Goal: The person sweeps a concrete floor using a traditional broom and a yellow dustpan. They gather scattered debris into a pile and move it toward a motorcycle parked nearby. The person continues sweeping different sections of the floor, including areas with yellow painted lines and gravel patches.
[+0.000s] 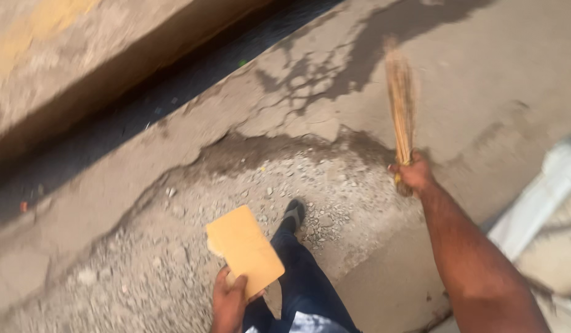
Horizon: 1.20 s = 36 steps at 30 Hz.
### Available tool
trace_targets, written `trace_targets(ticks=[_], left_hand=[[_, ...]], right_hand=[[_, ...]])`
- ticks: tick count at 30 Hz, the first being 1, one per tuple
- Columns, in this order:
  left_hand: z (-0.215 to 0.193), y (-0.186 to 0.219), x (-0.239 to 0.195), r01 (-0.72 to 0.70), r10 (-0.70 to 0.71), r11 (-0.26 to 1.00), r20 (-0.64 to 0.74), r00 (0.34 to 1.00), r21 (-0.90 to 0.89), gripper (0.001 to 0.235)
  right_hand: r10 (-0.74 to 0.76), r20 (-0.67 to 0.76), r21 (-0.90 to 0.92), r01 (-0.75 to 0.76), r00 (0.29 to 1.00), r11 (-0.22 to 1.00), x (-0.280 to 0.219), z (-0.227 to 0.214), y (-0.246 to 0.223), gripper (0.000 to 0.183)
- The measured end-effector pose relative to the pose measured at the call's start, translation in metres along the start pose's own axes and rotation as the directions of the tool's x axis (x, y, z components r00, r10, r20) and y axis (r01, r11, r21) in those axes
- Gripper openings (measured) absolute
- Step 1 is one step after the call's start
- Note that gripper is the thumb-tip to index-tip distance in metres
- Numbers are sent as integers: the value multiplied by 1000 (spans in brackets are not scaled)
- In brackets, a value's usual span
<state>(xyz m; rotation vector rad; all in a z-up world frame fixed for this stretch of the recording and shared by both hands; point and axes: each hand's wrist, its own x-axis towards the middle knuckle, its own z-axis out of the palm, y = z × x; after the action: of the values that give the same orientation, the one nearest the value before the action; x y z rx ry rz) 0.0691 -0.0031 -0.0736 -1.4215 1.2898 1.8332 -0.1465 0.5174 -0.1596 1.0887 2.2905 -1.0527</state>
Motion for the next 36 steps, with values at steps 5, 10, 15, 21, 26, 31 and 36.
trace_targets(ticks=[5,10,15,21,26,31,36], left_hand=[[-43,-38,-3,21,-45,993,-207,977,-112,42],[-48,-50,-10,-4,-71,971,-303,950,-238,39],[-58,-42,-14,-118,-1,916,-296,955,-384,35],[-111,-68,-7,-96,-8,862,-203,979,-497,30],[-189,-116,-7,-85,-109,819,-299,948,-567,42],[-272,-149,-7,-83,-208,756,-359,910,-649,42],[-316,-159,-13,-101,-221,713,-359,907,-694,41]], right_hand=[[67,229,-272,-2,971,962,3,121,-68,55],[85,649,-570,408,756,713,-166,296,-91,57],[-46,739,-354,446,673,822,-235,328,-71,80],[-204,506,-492,474,838,730,-125,290,-54,69],[-228,504,-338,433,833,836,-112,391,-120,67],[69,782,-538,615,620,576,-340,551,-111,88],[219,799,-566,575,560,591,-482,530,-113,89]])
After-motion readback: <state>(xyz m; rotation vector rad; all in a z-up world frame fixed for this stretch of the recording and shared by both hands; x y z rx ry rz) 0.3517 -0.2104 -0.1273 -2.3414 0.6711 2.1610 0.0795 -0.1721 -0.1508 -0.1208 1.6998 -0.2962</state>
